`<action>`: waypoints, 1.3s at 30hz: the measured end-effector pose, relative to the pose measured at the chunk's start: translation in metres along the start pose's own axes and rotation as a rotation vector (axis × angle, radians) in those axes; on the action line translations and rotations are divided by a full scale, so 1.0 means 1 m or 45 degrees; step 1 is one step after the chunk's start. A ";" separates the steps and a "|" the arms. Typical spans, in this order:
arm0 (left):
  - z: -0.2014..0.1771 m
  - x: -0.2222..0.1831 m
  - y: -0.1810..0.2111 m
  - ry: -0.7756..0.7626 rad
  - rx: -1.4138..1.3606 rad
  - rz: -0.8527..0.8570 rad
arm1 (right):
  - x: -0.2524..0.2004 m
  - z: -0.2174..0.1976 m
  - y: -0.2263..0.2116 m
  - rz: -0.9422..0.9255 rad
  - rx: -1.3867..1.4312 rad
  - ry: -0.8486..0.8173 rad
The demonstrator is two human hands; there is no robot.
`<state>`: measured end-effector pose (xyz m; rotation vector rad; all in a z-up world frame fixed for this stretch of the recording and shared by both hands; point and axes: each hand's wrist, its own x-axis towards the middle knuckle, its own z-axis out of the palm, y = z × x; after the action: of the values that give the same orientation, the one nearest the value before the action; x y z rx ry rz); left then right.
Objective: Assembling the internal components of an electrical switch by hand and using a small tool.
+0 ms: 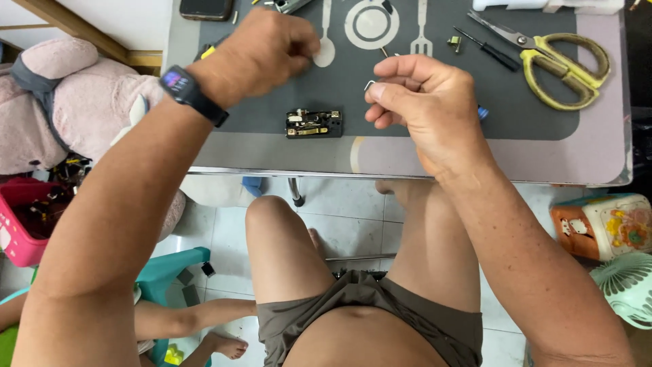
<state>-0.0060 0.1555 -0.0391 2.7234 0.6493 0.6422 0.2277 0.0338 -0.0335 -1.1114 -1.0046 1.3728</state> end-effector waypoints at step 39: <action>-0.011 -0.054 0.131 0.730 -0.697 -0.760 | -0.051 -0.005 0.009 -0.037 0.218 0.083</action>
<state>-0.0069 0.0187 -0.0031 1.7115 1.1429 1.2176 0.2315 -0.0180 -0.0384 -1.0032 -0.8371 1.3637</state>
